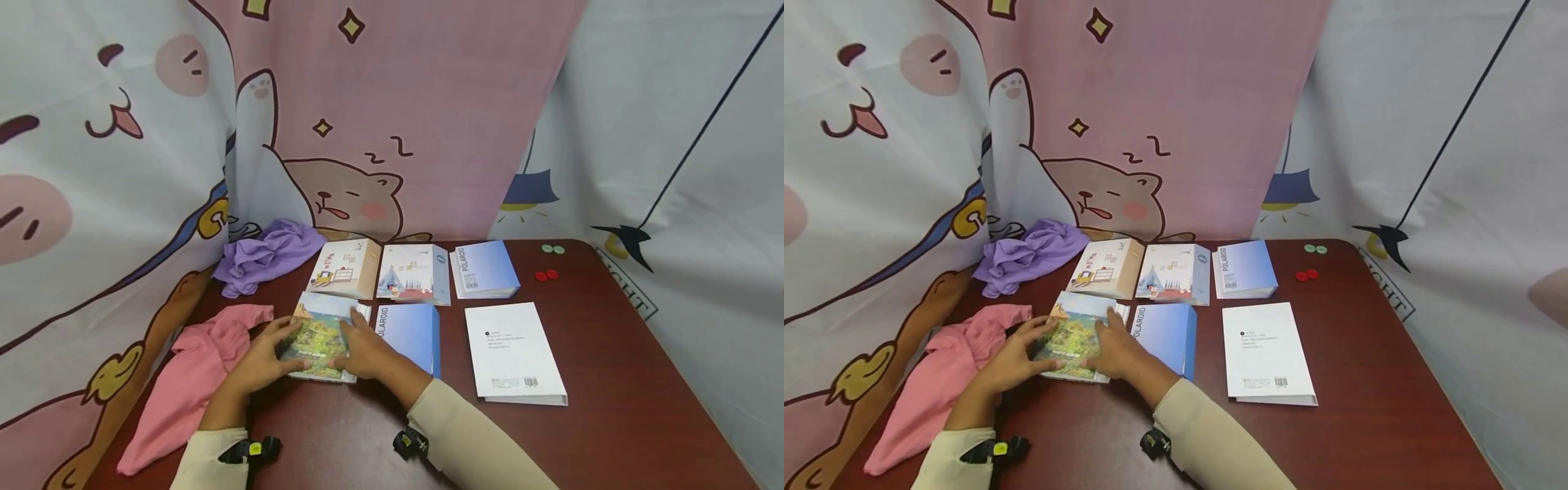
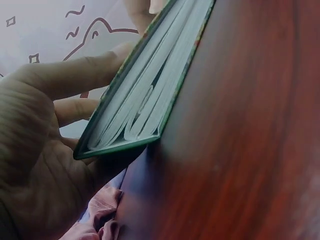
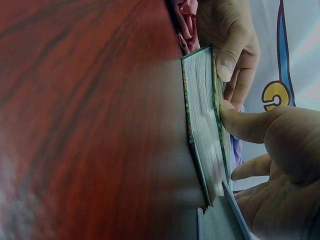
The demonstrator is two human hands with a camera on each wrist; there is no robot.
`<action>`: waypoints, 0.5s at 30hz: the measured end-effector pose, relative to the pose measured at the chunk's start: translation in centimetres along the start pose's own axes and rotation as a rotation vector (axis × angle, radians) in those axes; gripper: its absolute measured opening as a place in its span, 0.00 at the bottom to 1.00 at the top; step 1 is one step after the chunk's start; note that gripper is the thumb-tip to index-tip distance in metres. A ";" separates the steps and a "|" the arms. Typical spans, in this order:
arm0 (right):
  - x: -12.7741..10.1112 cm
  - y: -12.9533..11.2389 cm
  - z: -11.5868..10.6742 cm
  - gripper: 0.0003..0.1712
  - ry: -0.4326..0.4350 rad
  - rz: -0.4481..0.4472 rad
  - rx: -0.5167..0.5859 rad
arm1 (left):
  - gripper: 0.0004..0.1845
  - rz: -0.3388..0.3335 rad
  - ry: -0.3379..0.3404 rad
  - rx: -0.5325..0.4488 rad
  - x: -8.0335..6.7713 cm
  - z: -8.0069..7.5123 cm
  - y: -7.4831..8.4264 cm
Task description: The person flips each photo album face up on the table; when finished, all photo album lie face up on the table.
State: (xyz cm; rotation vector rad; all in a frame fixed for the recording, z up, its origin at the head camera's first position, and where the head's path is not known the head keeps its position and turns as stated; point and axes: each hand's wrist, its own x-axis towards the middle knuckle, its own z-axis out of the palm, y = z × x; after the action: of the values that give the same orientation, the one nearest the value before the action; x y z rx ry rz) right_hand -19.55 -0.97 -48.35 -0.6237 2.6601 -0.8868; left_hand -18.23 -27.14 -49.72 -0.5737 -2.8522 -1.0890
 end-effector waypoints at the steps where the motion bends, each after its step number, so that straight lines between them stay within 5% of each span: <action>1: 0.0 0.0 0.0 0.52 0.000 0.004 -0.001 | 0.45 0.000 -0.004 0.003 0.0 0.0 -0.1; 10: -1.0 1.1 -2.0 0.52 0.068 -0.057 0.027 | 0.45 0.020 -0.003 0.048 0.0 -0.1 -0.2; 15: -2.4 2.5 -4.3 0.50 0.127 -0.098 0.077 | 0.48 0.010 0.023 0.074 0.3 0.1 1.3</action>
State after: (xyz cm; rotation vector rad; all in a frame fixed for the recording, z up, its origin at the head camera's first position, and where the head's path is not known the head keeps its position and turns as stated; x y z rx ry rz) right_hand -19.86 4.16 -46.28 -0.7066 2.7112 -1.0845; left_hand -18.08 -26.07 -48.91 -0.5661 -2.8525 -0.9771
